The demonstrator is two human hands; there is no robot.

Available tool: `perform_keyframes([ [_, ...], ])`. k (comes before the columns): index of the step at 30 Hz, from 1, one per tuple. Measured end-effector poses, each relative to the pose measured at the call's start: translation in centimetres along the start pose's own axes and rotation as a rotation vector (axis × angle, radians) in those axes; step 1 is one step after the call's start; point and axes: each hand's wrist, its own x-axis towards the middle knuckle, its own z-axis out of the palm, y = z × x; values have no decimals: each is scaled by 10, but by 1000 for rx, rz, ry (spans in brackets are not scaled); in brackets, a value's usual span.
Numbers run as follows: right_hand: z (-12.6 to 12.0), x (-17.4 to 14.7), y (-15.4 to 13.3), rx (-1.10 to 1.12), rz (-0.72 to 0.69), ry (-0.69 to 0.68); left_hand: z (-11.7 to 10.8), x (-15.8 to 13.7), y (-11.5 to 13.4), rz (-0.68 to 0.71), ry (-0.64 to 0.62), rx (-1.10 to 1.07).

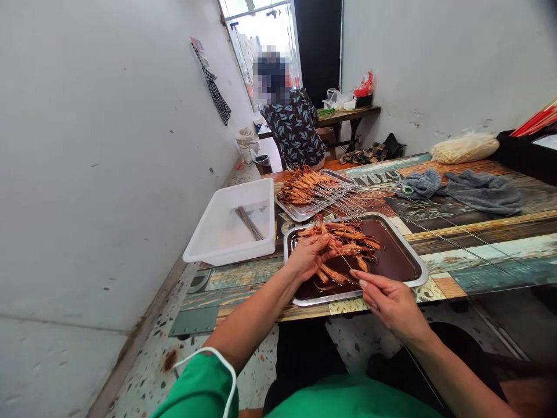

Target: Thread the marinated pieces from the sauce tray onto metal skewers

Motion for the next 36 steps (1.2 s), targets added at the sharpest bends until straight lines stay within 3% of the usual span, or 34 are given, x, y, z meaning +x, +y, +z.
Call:
perform_keyframes([
  [5,-4,-2,-3,-525,-438,154,0,-1,4,81,67,42],
  [7,-5,-2,-1,-718,-553,178,0,-1,5,92,85,46],
  [16,-4,-7,4,-1096,-638,231,-2,0,8,52,66,26],
  [28,-3,-10,4,-650,-522,138,-1,0,7,30,81,57],
  [30,-2,-12,1,-549,-436,122,0,0,5,56,94,74],
  [36,3,-20,-9,-184,-10,70,2,1,0,61,114,47],
])
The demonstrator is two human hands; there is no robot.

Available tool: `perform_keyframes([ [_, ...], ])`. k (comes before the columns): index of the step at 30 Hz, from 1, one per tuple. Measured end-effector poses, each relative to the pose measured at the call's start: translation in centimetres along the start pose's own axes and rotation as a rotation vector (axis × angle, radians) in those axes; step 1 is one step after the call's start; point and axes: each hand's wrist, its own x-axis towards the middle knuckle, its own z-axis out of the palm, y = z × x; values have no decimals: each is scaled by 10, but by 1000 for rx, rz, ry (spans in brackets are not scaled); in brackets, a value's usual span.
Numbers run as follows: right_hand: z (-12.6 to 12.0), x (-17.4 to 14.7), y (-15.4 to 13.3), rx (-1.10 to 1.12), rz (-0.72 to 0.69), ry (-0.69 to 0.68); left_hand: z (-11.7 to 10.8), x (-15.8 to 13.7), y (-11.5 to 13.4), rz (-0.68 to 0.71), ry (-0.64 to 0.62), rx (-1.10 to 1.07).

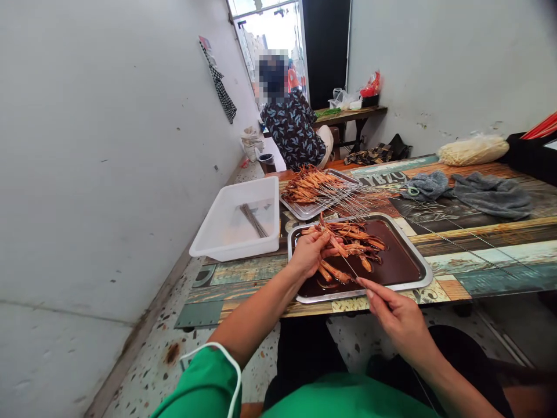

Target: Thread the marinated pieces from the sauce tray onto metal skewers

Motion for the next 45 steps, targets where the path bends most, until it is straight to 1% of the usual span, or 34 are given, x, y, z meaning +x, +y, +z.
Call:
perform_keyframes([
  [2,1,-2,0,119,86,-27,0,0,-1,-6,0,-15],
  [5,0,-5,1,252,176,-60,0,1,-1,-3,7,-23],
  [10,-2,-9,-2,378,283,-75,0,1,-3,1,25,-27],
  [14,1,-8,-6,479,356,-58,2,-1,-5,13,9,-38],
  [18,5,-5,-2,482,366,-46,5,-3,-7,23,15,-27],
  [23,3,0,2,440,321,-63,5,-4,-6,9,12,-37],
  [26,1,3,-2,460,342,-82,3,-3,-5,-9,-7,-50],
  [29,3,6,-6,489,364,-69,3,-3,-4,-20,-12,-45],
  [35,13,8,1,483,297,-25,3,-2,-5,-25,15,-53],
  [38,18,8,3,518,304,-10,2,-1,-6,-29,14,-60],
  [40,19,9,1,568,335,-14,1,-1,-4,-43,12,-55],
  [42,17,10,-3,656,377,-49,1,-2,-1,-67,0,-55],
  [45,10,11,-6,774,410,-146,2,-2,5,-107,-32,-81],
])
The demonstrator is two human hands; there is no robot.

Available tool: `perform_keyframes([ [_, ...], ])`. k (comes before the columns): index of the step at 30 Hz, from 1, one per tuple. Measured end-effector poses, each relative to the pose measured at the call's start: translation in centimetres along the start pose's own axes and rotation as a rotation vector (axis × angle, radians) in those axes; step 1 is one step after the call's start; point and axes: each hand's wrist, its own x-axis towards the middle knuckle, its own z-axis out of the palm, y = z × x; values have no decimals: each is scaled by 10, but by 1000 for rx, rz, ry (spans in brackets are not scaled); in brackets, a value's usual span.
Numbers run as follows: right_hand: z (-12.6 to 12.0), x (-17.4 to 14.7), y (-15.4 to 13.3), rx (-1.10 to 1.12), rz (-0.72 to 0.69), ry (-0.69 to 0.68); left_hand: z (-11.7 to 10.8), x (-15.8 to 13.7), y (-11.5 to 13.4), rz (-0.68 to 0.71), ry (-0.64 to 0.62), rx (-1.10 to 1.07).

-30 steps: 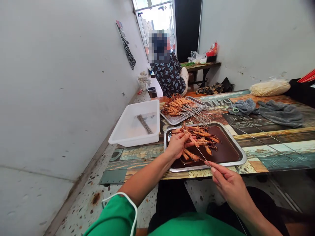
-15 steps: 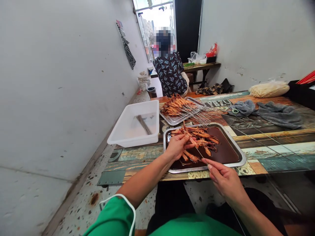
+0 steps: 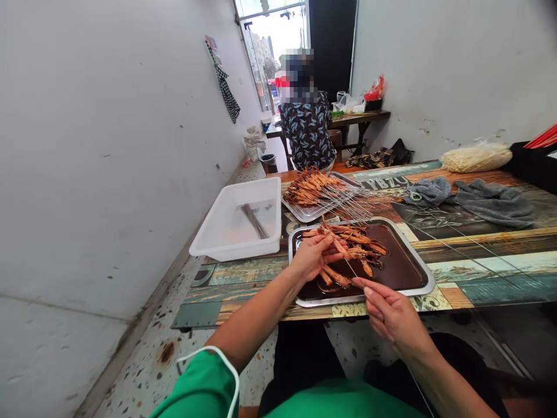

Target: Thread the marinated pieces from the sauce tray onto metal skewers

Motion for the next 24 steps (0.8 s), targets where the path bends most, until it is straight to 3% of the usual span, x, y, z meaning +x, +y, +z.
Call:
perform_keyframes([
  [9,-11,-7,-8,-13,31,-44,-3,1,2,-4,31,-30],
  [12,-11,-8,-6,-153,-25,38,-2,1,1,-6,50,-42],
  [18,-11,-11,-3,-617,-290,193,-2,1,-3,28,49,-41],
  [24,-13,-8,-3,-698,-284,176,-2,1,-7,67,50,6],
])
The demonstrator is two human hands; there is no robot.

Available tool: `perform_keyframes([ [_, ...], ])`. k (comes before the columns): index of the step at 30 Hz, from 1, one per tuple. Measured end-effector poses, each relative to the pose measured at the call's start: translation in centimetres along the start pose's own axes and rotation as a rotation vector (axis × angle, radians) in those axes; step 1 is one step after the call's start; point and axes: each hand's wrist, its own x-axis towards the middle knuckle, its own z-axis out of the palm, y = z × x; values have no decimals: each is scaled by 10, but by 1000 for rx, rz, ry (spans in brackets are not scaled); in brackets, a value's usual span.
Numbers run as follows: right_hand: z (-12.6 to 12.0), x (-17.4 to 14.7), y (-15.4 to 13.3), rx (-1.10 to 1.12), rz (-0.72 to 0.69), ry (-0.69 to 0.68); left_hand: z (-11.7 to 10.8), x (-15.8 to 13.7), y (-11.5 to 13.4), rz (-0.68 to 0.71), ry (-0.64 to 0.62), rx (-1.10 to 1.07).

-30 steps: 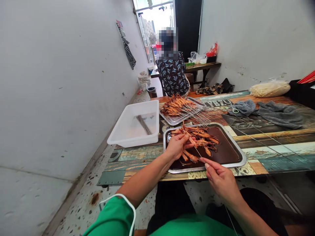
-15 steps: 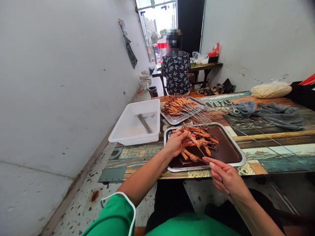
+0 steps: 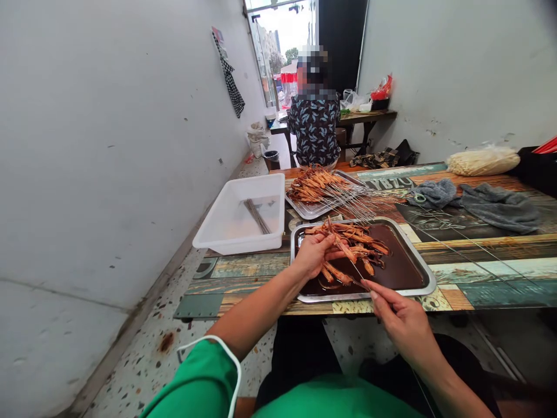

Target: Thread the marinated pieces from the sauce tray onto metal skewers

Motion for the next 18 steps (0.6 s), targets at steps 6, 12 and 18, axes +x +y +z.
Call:
perform_keyframes([
  [6,2,1,-7,76,66,-5,2,-1,-1,6,-10,25],
  [12,3,2,-9,135,88,13,0,0,-4,-8,-13,34],
  [18,4,5,-1,188,90,-7,1,0,-3,-36,-10,35],
])
